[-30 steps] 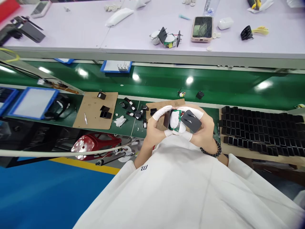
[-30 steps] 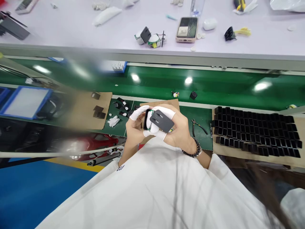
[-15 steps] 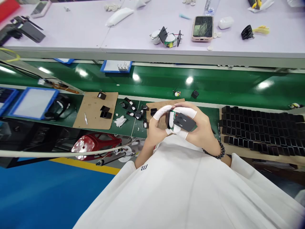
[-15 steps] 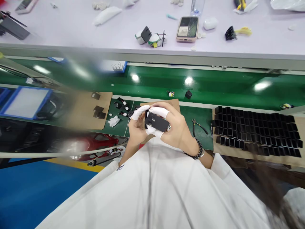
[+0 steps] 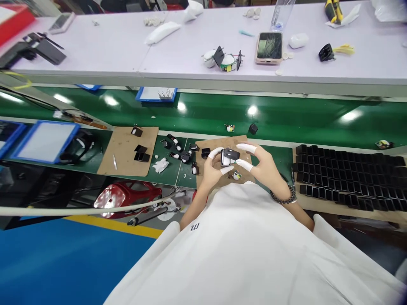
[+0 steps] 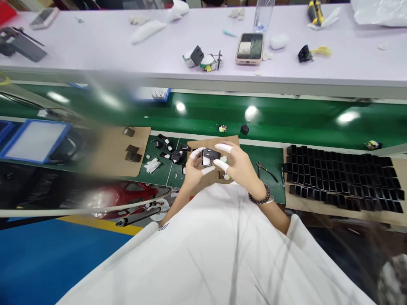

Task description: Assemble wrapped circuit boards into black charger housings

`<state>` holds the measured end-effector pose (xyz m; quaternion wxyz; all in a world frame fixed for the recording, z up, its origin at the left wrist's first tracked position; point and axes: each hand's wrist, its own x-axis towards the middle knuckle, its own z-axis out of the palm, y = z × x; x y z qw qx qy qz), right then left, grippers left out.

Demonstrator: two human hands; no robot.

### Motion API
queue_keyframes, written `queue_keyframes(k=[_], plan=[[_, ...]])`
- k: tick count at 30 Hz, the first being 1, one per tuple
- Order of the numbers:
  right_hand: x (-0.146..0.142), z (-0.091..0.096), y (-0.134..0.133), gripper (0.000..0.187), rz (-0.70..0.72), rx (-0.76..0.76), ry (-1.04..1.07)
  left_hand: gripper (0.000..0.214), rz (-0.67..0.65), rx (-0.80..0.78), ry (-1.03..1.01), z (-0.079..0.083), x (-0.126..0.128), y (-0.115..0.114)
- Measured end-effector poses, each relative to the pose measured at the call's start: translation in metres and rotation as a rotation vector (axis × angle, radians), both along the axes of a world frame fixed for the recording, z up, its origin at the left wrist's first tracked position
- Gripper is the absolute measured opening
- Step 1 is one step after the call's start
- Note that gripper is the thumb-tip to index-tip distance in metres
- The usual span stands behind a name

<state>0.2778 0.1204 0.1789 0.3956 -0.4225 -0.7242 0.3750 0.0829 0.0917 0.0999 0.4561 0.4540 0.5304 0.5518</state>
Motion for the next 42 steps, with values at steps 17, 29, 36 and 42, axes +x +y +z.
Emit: queue_keyframes(k=[17,29,36,42], plan=[[-0.015,-0.019,-0.006,0.051,-0.073,-0.183,0.331,0.068,0.063,0.195,0.217,0.022,0.001,-0.011],[-0.021,-0.026,-0.022,0.025,-0.291,-0.181,0.265,0.057,0.171,0.421,0.726,0.028,0.002,-0.007],[-0.028,-0.032,-0.022,0.019,-0.353,-0.097,0.243,0.06,0.144,0.423,0.813,0.019,0.01,-0.001],[-0.022,-0.087,0.002,0.039,-0.412,-0.319,0.369,0.061,0.026,0.073,0.911,-0.012,0.04,0.014]])
